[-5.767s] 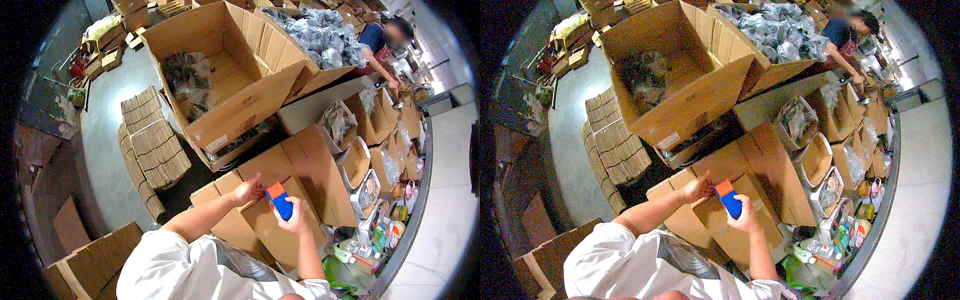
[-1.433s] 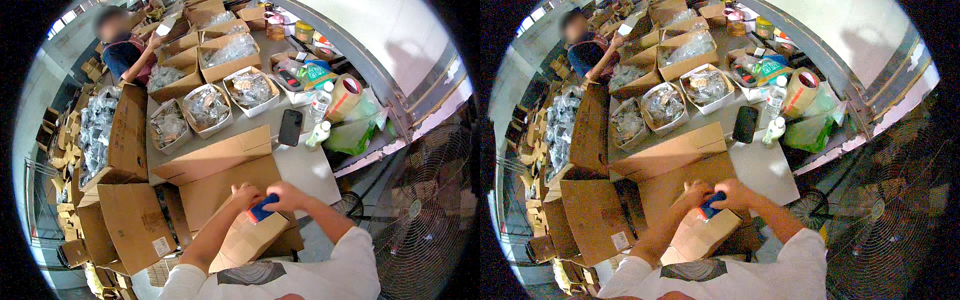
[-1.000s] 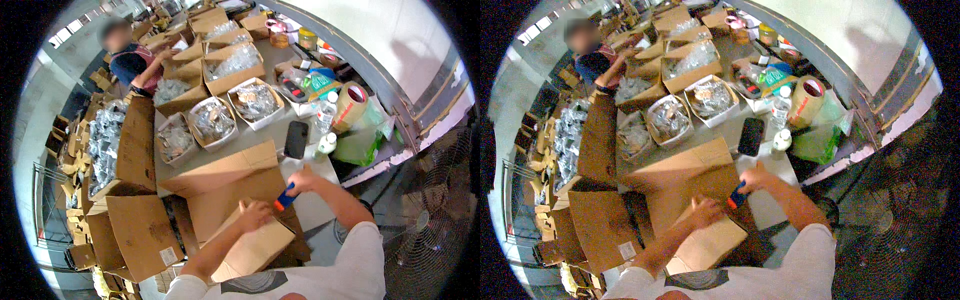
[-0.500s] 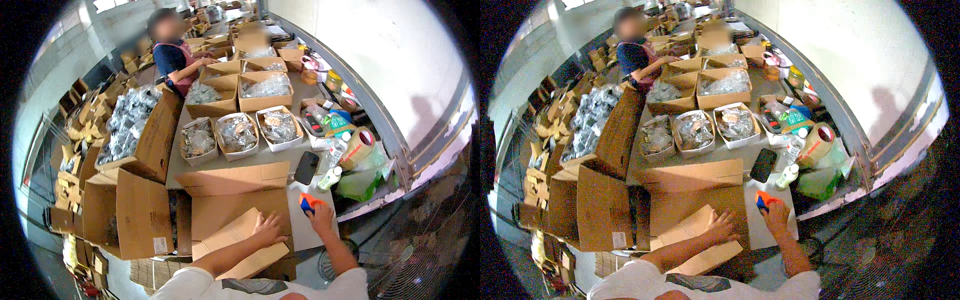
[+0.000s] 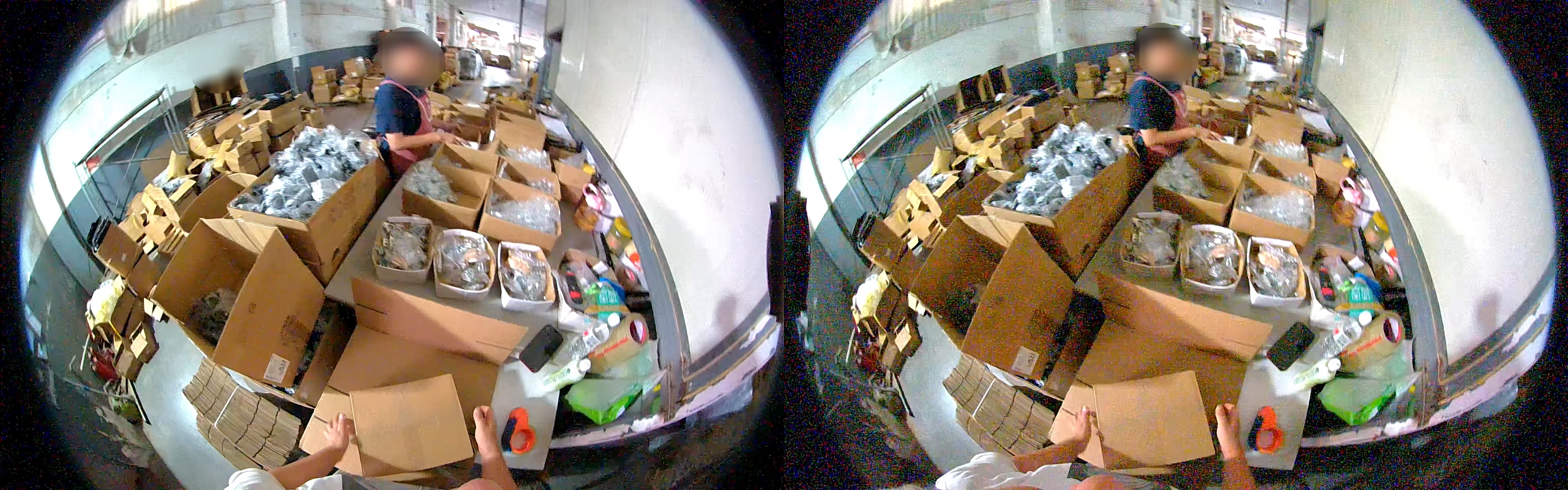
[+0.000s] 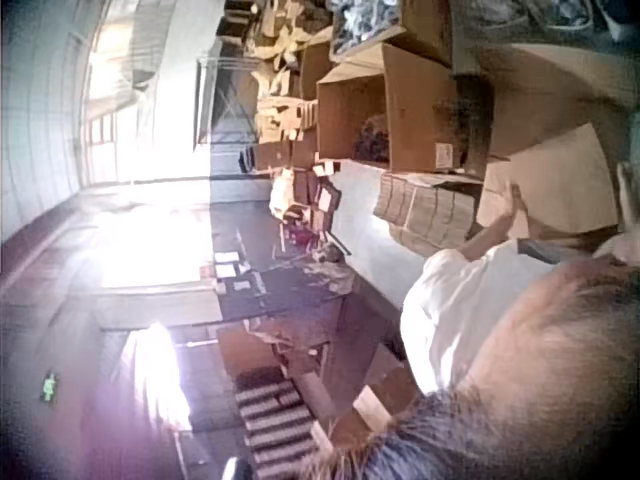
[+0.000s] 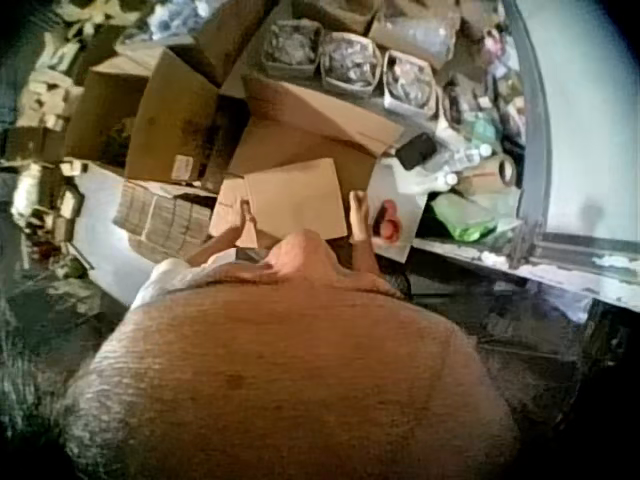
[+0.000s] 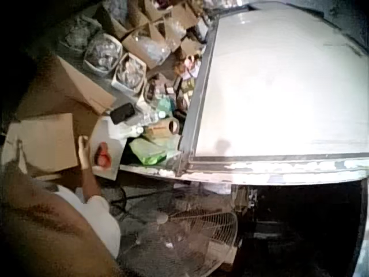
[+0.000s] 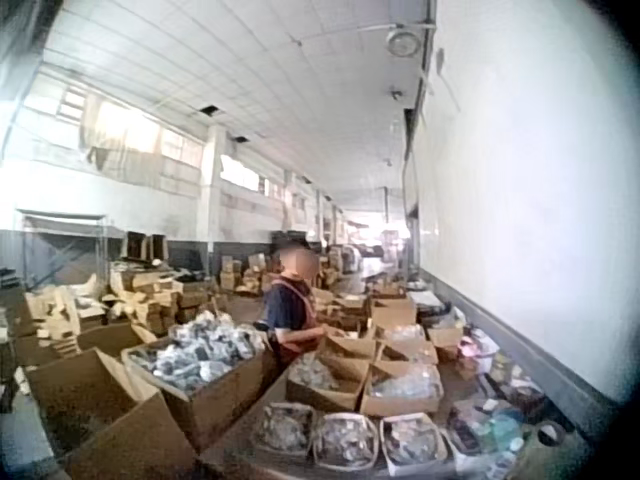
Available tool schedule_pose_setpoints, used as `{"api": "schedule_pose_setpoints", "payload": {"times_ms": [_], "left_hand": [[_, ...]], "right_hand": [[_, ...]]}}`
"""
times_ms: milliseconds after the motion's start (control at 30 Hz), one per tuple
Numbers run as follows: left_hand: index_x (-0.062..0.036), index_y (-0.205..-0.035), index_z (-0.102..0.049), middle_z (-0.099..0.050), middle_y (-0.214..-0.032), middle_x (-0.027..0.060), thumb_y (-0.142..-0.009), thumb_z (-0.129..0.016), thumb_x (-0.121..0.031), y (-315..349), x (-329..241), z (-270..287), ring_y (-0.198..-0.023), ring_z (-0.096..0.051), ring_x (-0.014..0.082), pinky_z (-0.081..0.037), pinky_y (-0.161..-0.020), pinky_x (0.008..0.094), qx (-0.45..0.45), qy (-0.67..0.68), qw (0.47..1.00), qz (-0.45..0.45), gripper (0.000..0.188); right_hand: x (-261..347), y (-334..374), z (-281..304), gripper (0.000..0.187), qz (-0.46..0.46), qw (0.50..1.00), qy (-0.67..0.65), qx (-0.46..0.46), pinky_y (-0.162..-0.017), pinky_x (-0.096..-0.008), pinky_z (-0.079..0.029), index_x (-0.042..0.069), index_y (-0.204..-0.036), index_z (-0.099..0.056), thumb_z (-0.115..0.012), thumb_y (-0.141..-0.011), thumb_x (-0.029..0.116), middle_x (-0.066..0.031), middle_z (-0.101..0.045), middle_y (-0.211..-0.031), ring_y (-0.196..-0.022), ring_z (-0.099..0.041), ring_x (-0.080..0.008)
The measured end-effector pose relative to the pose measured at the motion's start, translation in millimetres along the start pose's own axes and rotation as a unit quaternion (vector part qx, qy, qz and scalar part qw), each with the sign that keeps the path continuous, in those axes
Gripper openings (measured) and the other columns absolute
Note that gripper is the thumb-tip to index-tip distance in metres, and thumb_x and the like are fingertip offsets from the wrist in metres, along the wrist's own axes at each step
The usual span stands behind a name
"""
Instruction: The person takes bubble-wrapped items from a large container, places them into individual boxes, and seals the boxes with a handheld tape dispenser.
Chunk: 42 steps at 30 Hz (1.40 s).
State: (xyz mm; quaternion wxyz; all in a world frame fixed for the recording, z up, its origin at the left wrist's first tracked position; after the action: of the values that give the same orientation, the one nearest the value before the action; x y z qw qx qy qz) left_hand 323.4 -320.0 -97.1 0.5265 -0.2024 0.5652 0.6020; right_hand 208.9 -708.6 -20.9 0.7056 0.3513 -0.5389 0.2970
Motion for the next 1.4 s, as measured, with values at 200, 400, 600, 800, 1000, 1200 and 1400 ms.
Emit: {"api": "schedule_pose_setpoints", "payload": {"times_ms": [200,400,600,800,1000,1200,1400], "left_hand": [[-0.0104,-0.130,-0.042,-0.050,-0.126,0.0132,-0.085,-0.035,-0.064,26.4,-53.6,-45.7,-0.113,-0.050,0.0298,-0.037,-0.097,0.0448,0.073,0.462,0.873,0.137,0.070],[-0.0100,-0.131,-0.040,-0.049,-0.127,0.0125,-0.085,-0.041,-0.059,98.7,-88.6,13.1,-0.115,-0.049,0.0311,-0.037,-0.097,0.0493,0.105,0.466,0.868,0.135,0.067],[-0.0196,-0.138,-0.020,-0.042,-0.131,0.0118,-0.081,-0.058,-0.040,182.2,-40.8,91.7,-0.119,-0.043,0.0313,-0.041,-0.094,0.0505,0.143,0.526,0.823,0.163,0.072],[-0.0215,-0.139,-0.018,-0.039,-0.131,0.0111,-0.069,-0.071,-0.032,265.4,42.9,164.8,-0.117,-0.042,0.0323,-0.040,-0.093,0.0527,0.091,0.533,0.832,0.127,0.088],[-0.0197,-0.138,-0.016,-0.036,-0.131,0.0100,-0.068,-0.071,-0.027,362.9,79.5,219.9,-0.118,-0.039,0.0292,-0.041,-0.092,0.0506,0.025,0.511,0.859,-0.014,0.090],[-0.0188,-0.138,-0.015,-0.035,-0.130,0.0139,-0.068,-0.066,-0.022,422.3,106.2,260.0,-0.114,-0.044,0.0282,-0.047,-0.086,0.0468,-0.031,0.530,0.845,-0.056,0.087],[-0.0144,-0.136,-0.020,-0.044,-0.121,0.0148,-0.068,-0.063,-0.026,455.6,127.5,264.7,-0.106,-0.051,0.0298,-0.049,-0.082,0.0454,-0.109,0.562,0.819,-0.049,0.081]], "right_hand": [[68.4,-11.6,-50.9,0.075,-0.335,0.882,-0.214,0.253,-0.092,-0.0407,-0.039,0.007,-0.131,-0.042,-0.031,-0.086,0.066,-0.0107,-0.049,-0.126,-0.111,-0.049,-0.0249],[68.5,10.3,-74.8,0.069,-0.309,0.903,-0.134,0.267,-0.093,-0.0407,-0.039,0.006,-0.128,-0.045,-0.047,-0.083,0.058,-0.0104,-0.051,-0.123,-0.110,-0.049,-0.0244],[98.5,82.1,-135.1,0.070,-0.235,0.911,-0.041,0.336,-0.093,-0.0399,-0.038,0.005,-0.127,-0.045,-0.058,-0.078,0.053,-0.0111,-0.053,-0.121,-0.107,-0.050,-0.0238],[79.9,171.6,-214.7,0.067,-0.222,0.869,-0.042,0.440,-0.092,-0.0378,-0.039,0.003,-0.125,-0.045,-0.064,-0.076,0.045,-0.0120,-0.055,-0.115,-0.102,-0.053,-0.0230],[74.4,270.9,-260.7,0.068,-0.275,0.793,-0.075,0.538,-0.087,-0.0398,-0.046,0.007,-0.130,-0.039,-0.063,-0.076,0.041,-0.0135,-0.054,-0.118,-0.102,-0.055,-0.0237],[88.8,330.1,-302.3,0.055,-0.189,0.806,-0.076,0.555,-0.085,-0.0359,-0.044,0.006,-0.123,-0.046,-0.060,-0.079,0.036,-0.0096,-0.058,-0.111,-0.098,-0.056,-0.0205],[105.8,348.6,-351.9,0.053,-0.309,0.709,-0.053,0.632,-0.083,-0.0370,-0.047,0.003,-0.119,-0.051,-0.058,-0.080,0.039,-0.0128,-0.060,-0.108,-0.094,-0.060,-0.0218]]}}
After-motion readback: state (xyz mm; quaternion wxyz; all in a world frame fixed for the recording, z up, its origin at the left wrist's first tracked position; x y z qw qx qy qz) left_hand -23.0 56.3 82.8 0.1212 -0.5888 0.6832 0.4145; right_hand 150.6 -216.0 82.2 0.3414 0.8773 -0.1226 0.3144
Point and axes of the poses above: each hand's wrist, its own y-axis away from the middle knuckle, its own z-axis out of the back of the hand, x = y × z, the point moved 2 cm from there along -y, towards the middle knuckle
